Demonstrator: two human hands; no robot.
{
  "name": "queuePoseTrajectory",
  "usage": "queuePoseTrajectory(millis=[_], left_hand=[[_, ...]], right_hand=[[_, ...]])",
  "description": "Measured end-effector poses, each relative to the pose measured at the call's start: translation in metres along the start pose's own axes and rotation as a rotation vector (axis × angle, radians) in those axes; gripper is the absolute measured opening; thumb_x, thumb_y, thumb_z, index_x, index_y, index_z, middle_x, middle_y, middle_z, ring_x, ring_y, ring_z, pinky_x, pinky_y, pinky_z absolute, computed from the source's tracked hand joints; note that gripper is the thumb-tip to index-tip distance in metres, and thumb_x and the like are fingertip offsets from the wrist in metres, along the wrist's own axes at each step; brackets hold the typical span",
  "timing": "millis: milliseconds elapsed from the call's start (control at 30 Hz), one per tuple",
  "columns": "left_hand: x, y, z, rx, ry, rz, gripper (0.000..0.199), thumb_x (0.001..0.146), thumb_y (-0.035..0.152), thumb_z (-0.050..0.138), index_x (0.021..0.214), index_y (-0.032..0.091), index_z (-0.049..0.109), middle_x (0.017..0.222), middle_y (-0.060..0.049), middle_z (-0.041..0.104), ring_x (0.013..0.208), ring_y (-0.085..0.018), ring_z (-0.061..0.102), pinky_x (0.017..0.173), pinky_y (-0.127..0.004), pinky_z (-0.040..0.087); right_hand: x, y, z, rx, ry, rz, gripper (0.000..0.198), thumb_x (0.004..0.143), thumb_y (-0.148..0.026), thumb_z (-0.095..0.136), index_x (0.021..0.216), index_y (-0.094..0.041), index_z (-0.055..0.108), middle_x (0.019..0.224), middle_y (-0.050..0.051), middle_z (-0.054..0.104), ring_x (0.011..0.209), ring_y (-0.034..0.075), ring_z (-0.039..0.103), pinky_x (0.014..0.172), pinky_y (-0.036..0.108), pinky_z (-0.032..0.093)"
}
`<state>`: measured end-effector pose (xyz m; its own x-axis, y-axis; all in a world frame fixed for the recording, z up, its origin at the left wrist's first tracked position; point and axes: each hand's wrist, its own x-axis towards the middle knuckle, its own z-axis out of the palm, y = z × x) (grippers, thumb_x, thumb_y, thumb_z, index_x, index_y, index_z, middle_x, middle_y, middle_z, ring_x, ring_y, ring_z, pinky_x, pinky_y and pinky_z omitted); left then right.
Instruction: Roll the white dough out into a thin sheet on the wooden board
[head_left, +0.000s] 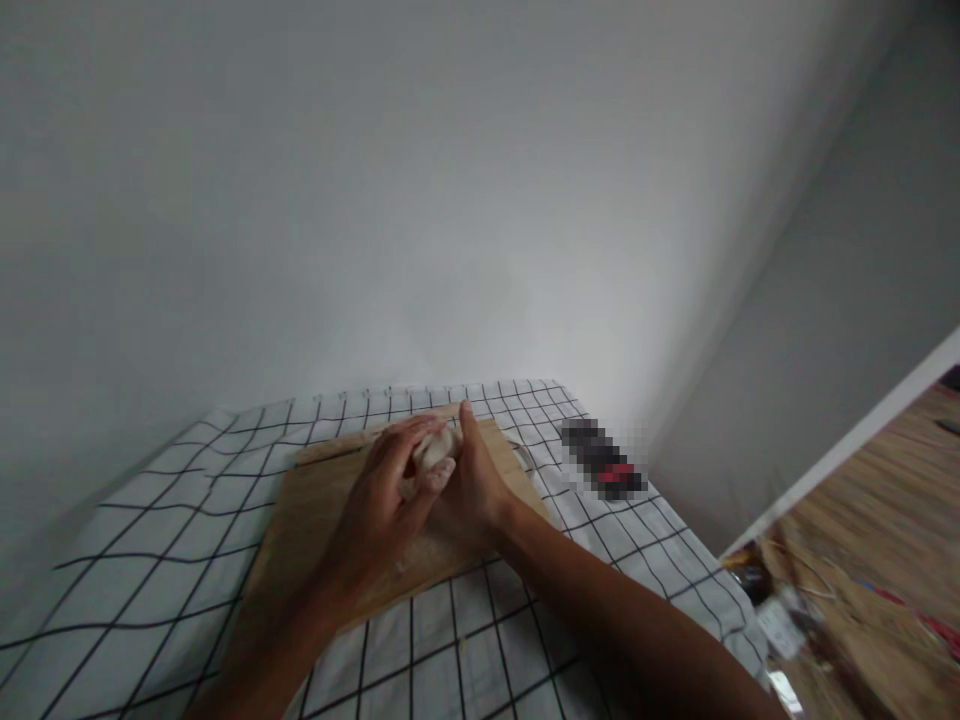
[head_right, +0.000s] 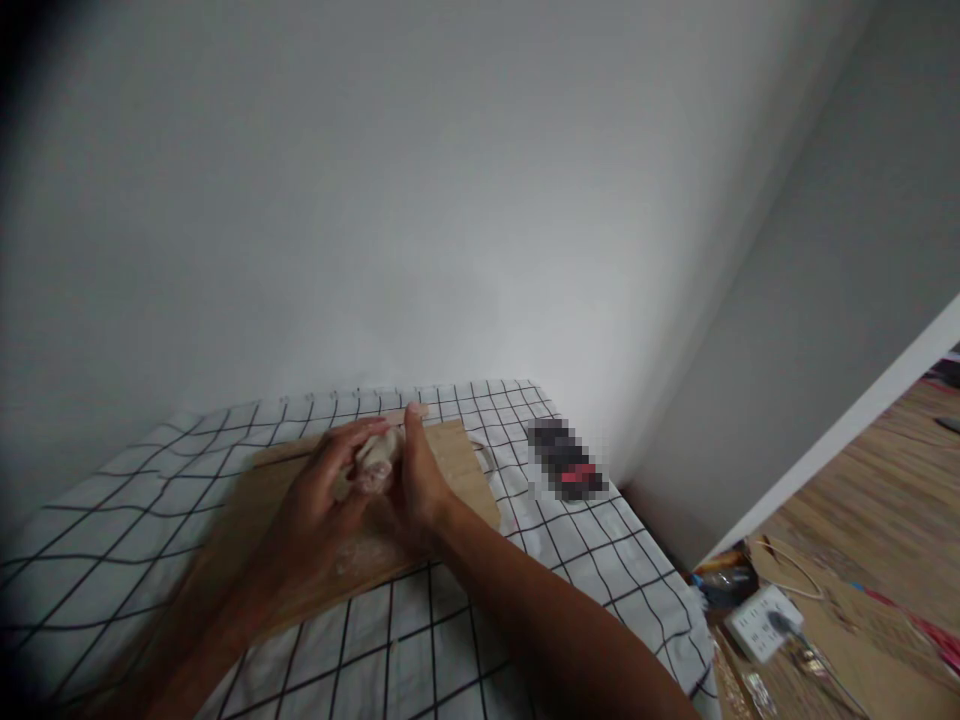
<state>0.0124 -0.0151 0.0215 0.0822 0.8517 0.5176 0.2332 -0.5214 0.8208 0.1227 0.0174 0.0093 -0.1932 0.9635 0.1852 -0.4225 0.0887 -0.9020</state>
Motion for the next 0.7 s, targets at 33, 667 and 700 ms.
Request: queuePoseTrajectory(millis=[33,667,700], left_hand=[[0.001,0.0,-0.001,0.019,0.005,0.012,0.04,0.08,0.038,0.071,0.118,0.027,0.067,0.134,-0.006,0.061,0.132,-0.031,0.047,0.116,-0.044,0.034],[0.013,0.007,-0.019,-0.44,0.252,-0.343,0.027,0.082,0.044,0.068,0.085,0.018,0.067,0.06,0.003,0.056,0.04,-0.006,0.04,0.036,-0.018,0.027],[0.014,0.007,-0.019,-0.484,0.249,-0.384,0.029,0.08,0.046,0.068,0.078,0.018,0.063,0.057,0.004,0.053,0.039,-0.005,0.039,0.035,-0.018,0.026]], right_hand=[[-0.002,0.0,0.002,0.094,-0.088,0.061,0.075,0.087,-0.085,0.027,0.093,-0.02,0.065,0.076,0.005,0.066,0.076,0.021,0.065,0.07,0.035,0.054],[-0.005,0.011,0.004,0.302,0.047,0.04,0.043,0.088,-0.06,0.056,0.111,-0.024,0.061,0.129,0.009,0.062,0.125,0.026,0.055,0.101,0.044,0.047],[-0.006,0.012,0.004,0.297,0.035,0.038,0.042,0.089,-0.058,0.057,0.111,-0.023,0.062,0.126,0.009,0.063,0.123,0.026,0.056,0.1,0.044,0.047]])
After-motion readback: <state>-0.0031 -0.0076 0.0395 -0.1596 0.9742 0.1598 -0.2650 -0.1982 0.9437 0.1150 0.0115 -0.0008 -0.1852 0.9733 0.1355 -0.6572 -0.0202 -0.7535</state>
